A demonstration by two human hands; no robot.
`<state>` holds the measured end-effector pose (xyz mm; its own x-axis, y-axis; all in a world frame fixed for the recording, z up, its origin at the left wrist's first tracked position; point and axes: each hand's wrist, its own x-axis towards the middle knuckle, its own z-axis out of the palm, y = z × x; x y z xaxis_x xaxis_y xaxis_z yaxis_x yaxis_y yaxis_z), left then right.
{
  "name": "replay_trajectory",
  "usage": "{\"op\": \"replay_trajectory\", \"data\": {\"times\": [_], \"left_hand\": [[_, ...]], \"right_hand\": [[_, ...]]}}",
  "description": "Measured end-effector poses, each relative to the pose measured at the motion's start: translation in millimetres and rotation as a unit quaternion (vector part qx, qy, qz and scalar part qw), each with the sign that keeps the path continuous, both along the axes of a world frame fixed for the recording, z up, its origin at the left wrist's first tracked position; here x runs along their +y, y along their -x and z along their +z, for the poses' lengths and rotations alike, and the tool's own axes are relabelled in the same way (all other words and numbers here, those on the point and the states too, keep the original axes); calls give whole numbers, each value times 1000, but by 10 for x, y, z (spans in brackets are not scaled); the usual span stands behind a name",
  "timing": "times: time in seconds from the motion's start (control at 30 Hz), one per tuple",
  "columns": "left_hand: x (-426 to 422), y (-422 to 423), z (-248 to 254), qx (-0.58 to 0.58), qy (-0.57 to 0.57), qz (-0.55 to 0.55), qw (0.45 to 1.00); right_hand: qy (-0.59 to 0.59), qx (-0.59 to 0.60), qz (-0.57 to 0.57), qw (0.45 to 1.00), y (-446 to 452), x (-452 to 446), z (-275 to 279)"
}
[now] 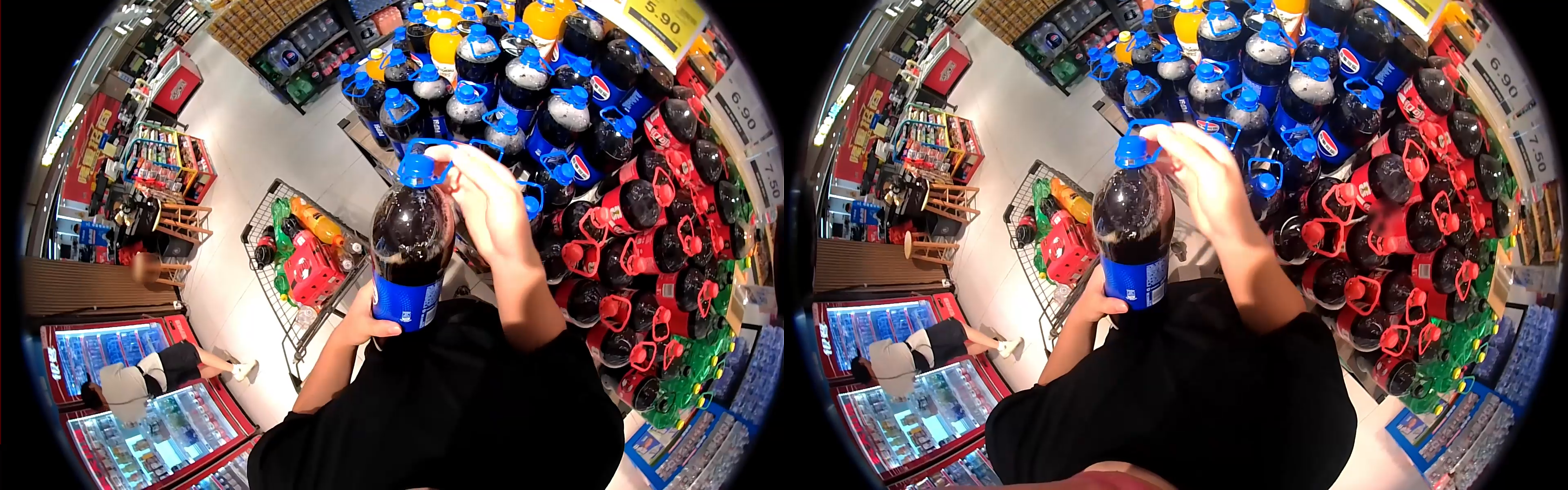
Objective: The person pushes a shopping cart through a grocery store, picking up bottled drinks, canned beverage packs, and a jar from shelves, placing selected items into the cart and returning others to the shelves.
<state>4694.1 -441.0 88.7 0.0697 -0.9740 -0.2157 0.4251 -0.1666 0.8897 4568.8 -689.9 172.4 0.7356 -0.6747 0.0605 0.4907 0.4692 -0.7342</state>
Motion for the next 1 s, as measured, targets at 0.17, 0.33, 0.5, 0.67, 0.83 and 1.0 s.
{"op": "replay_trajectory", "data": {"times": [0.17, 0.33, 0.5, 0.67, 0.83, 1.0], "left_hand": [[-92, -79, -77, -24, 13, 41, 999], [-269, -195, -83, -226, -5, 153, 962], [-826, -536, -228, -358, 23, 225, 906], [-1514, -979, -763, -423, -22, 211, 881], [-1940, -1035, -1206, -434, -57, 162, 884], [-2190, -857, -1617, -427, -88, 152, 887]], "right_hand": [[53, 110, 30, 992, -176, -393, 92], [187, 223, 36, 956, -366, -409, 554], [367, 286, 35, 884, -682, -348, 756], [441, 411, -16, 798, -1017, -470, 399], [410, 469, -35, 782, -1099, -871, -267], [418, 542, -47, 727, -1039, -1247, -637]]}}
